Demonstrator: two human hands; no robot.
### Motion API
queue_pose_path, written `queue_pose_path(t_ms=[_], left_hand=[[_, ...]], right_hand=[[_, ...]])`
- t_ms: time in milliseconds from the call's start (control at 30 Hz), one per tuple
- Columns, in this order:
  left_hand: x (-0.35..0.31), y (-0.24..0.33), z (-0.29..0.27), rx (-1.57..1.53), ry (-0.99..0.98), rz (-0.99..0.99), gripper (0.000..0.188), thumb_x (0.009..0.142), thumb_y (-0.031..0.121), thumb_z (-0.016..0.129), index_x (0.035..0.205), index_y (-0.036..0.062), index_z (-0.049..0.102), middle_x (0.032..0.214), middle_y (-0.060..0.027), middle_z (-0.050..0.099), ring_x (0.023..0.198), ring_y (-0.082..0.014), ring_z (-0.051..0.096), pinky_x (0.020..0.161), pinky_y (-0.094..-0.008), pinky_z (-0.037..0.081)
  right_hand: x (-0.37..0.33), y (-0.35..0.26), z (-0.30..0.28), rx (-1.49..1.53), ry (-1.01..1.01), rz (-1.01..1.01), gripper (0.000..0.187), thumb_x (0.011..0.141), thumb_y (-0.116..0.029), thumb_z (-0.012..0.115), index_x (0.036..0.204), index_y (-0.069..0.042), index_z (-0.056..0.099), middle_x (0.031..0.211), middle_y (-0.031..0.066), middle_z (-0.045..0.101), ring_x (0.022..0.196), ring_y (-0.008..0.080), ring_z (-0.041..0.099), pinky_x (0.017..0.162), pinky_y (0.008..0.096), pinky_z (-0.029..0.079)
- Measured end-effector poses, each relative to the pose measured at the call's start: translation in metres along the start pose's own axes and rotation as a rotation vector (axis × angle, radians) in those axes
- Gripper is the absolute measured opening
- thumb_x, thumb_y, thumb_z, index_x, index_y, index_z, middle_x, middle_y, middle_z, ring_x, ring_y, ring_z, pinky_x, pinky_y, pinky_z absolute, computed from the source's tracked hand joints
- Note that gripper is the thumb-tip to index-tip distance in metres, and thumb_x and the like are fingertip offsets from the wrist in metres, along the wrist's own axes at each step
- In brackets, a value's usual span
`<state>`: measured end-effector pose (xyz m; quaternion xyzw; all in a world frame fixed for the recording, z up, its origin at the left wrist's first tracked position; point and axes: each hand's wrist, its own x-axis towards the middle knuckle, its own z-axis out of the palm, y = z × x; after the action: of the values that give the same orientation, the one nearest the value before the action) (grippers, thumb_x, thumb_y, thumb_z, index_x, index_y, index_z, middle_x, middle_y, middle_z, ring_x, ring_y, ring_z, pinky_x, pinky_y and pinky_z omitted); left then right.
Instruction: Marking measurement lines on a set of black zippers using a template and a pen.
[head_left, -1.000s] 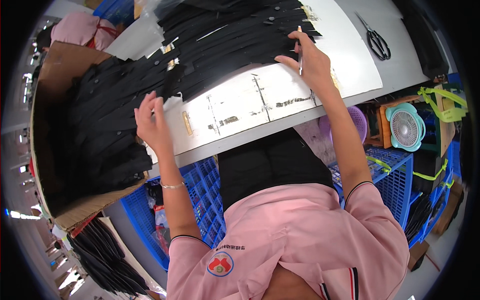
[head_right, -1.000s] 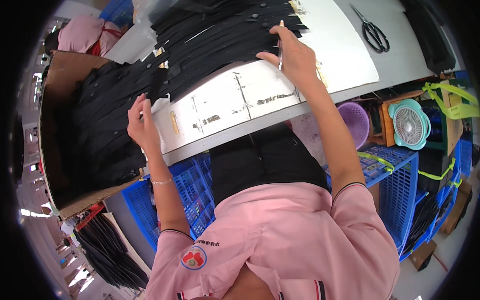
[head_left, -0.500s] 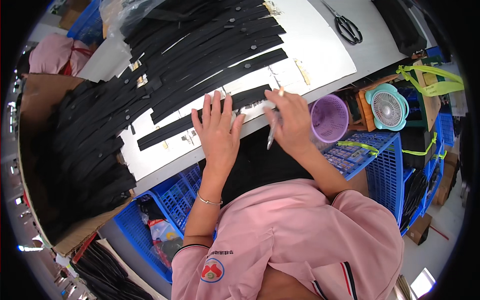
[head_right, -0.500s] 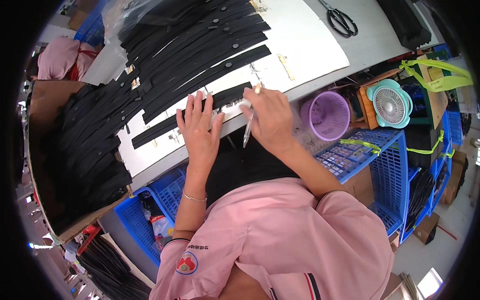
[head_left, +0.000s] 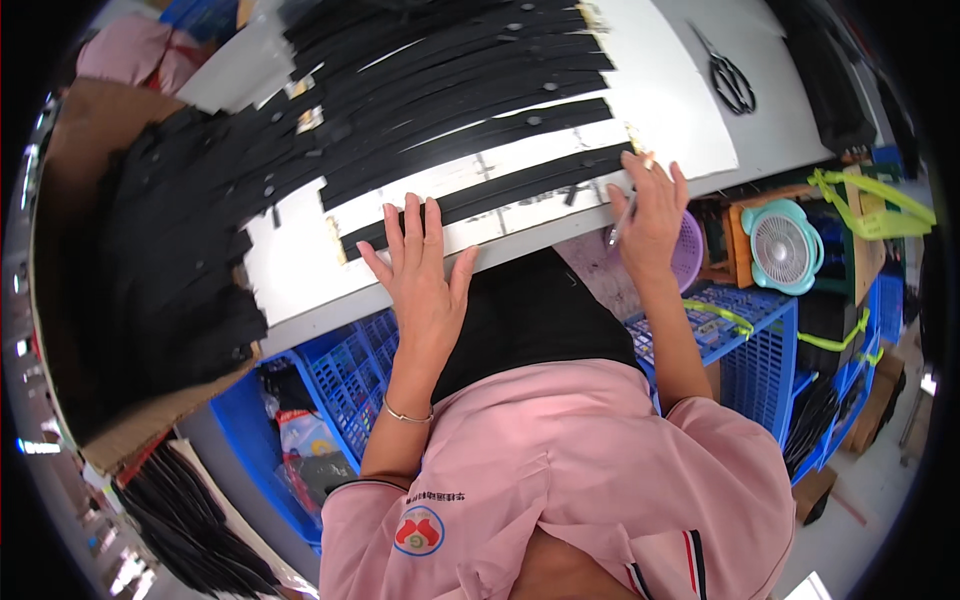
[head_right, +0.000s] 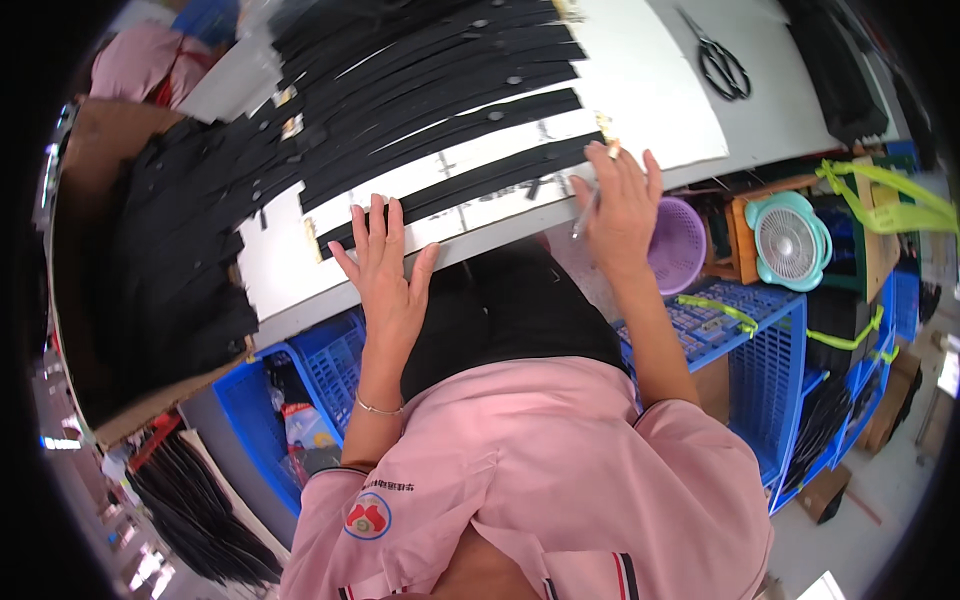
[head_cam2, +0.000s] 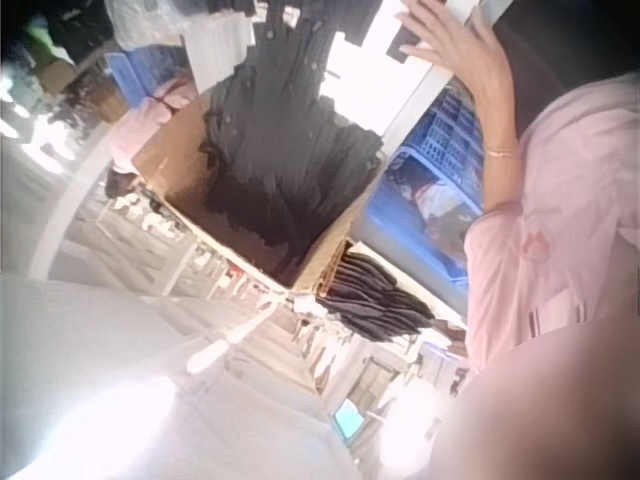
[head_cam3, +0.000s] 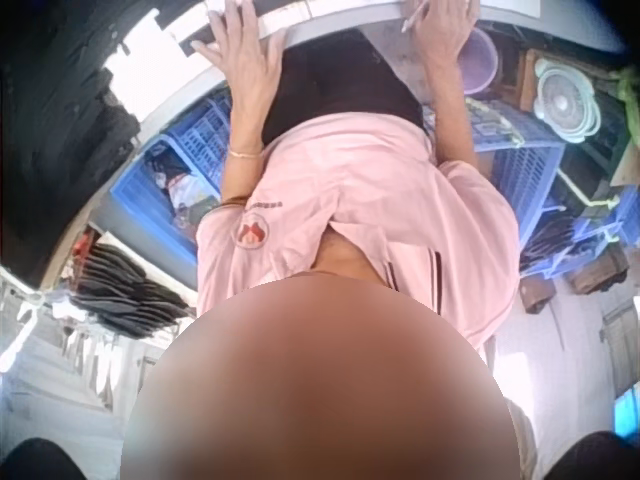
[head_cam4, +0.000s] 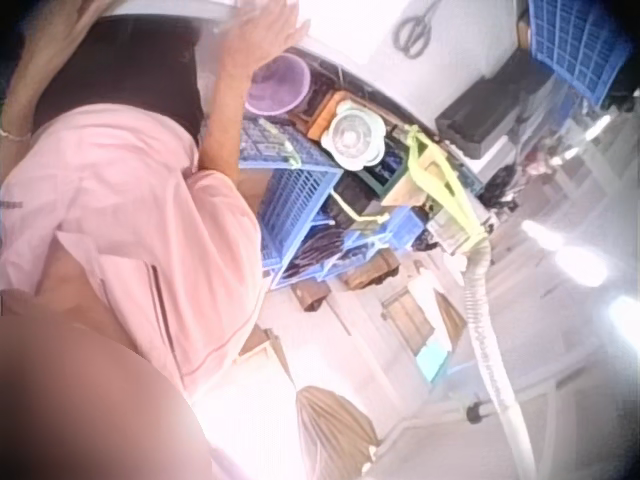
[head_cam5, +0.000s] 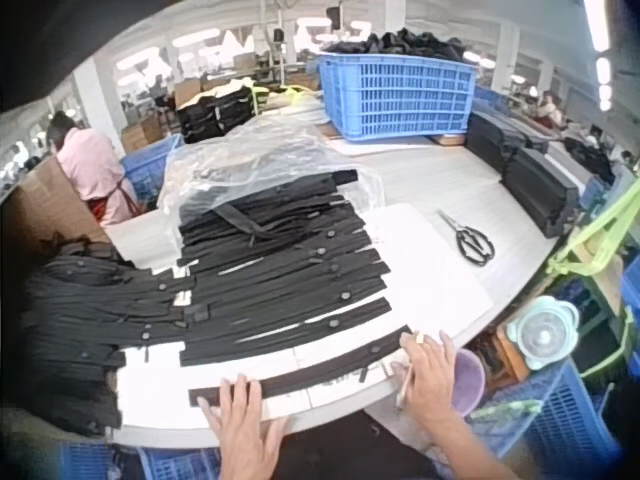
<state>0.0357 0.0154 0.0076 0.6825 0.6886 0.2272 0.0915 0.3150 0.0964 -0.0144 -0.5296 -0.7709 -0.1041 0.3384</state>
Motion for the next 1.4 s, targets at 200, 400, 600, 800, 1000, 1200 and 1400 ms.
queue_pose_path(t_ms=[200,400,600,800,1000,1200,1400], left_hand=[[-0.025,-0.032,-0.013,0.038,0.057,-0.067,0.072,0.098,0.032,0.070,0.156,0.0010,0.043,0.165,-0.0175,0.038,0.156,-0.0359,0.027,0.122,-0.0664,-0.004],[-0.019,-0.041,-0.016,0.031,0.103,-0.069,0.068,0.096,0.035,0.073,0.152,0.0022,0.050,0.160,-0.0162,0.046,0.154,-0.0335,0.033,0.122,-0.0656,-0.001],[-0.020,-0.042,-0.016,0.040,0.109,-0.093,0.065,0.098,0.034,0.071,0.155,0.0103,0.049,0.162,-0.0107,0.045,0.155,-0.0324,0.030,0.123,-0.0639,0.000],[-0.018,-0.042,-0.015,0.058,0.128,-0.093,0.064,0.096,0.038,0.071,0.151,0.0084,0.053,0.158,-0.0113,0.048,0.154,-0.0354,0.031,0.121,-0.0673,0.003],[-0.015,-0.038,-0.014,0.042,0.165,-0.092,0.063,0.094,0.041,0.072,0.145,0.0062,0.059,0.154,-0.0109,0.052,0.152,-0.0346,0.034,0.120,-0.0677,0.006],[-0.016,-0.039,-0.014,0.035,0.191,-0.098,0.062,0.093,0.041,0.073,0.143,0.0059,0.061,0.151,-0.0104,0.054,0.150,-0.0343,0.037,0.120,-0.0673,0.007],[-0.017,-0.039,-0.014,0.036,0.198,-0.096,0.063,0.093,0.041,0.073,0.143,0.0057,0.061,0.151,-0.0102,0.055,0.150,-0.0340,0.038,0.120,-0.0673,0.007]], right_hand=[[-0.001,-0.002,0.001,-0.061,0.003,-0.021,0.048,0.090,-0.015,0.078,0.133,-0.007,0.060,0.123,0.0093,0.070,0.117,0.0280,0.065,0.118,0.0500,0.035],[0.004,-0.005,-0.001,-0.122,-0.038,-0.001,0.037,0.095,-0.014,0.074,0.129,-0.007,0.062,0.116,0.0085,0.071,0.111,0.0257,0.066,0.118,0.0479,0.035],[0.029,-0.036,-0.007,0.077,0.025,0.094,0.020,0.101,-0.013,0.066,0.120,-0.007,0.067,0.108,0.0074,0.074,0.104,0.0251,0.067,0.115,0.0475,0.038],[0.073,-0.130,0.010,0.939,-0.352,0.390,0.019,0.100,-0.016,0.067,0.108,-0.001,0.075,0.098,0.0046,0.076,0.088,0.0148,0.066,0.081,0.0288,0.051],[0.077,-0.171,0.070,1.106,-0.466,0.340,0.018,0.098,-0.013,0.069,0.100,0.004,0.074,0.094,0.0061,0.076,0.068,0.0093,0.064,0.060,0.0250,0.049],[0.073,-0.176,0.079,1.016,-0.442,0.180,0.018,0.097,-0.012,0.069,0.094,0.006,0.072,0.095,0.0088,0.076,0.064,0.0169,0.067,0.058,0.0282,0.050],[0.073,-0.176,0.076,0.868,-0.460,0.088,0.017,0.100,-0.011,0.068,0.101,0.004,0.075,0.099,0.0072,0.077,0.078,0.0123,0.070,0.066,0.0245,0.053]])
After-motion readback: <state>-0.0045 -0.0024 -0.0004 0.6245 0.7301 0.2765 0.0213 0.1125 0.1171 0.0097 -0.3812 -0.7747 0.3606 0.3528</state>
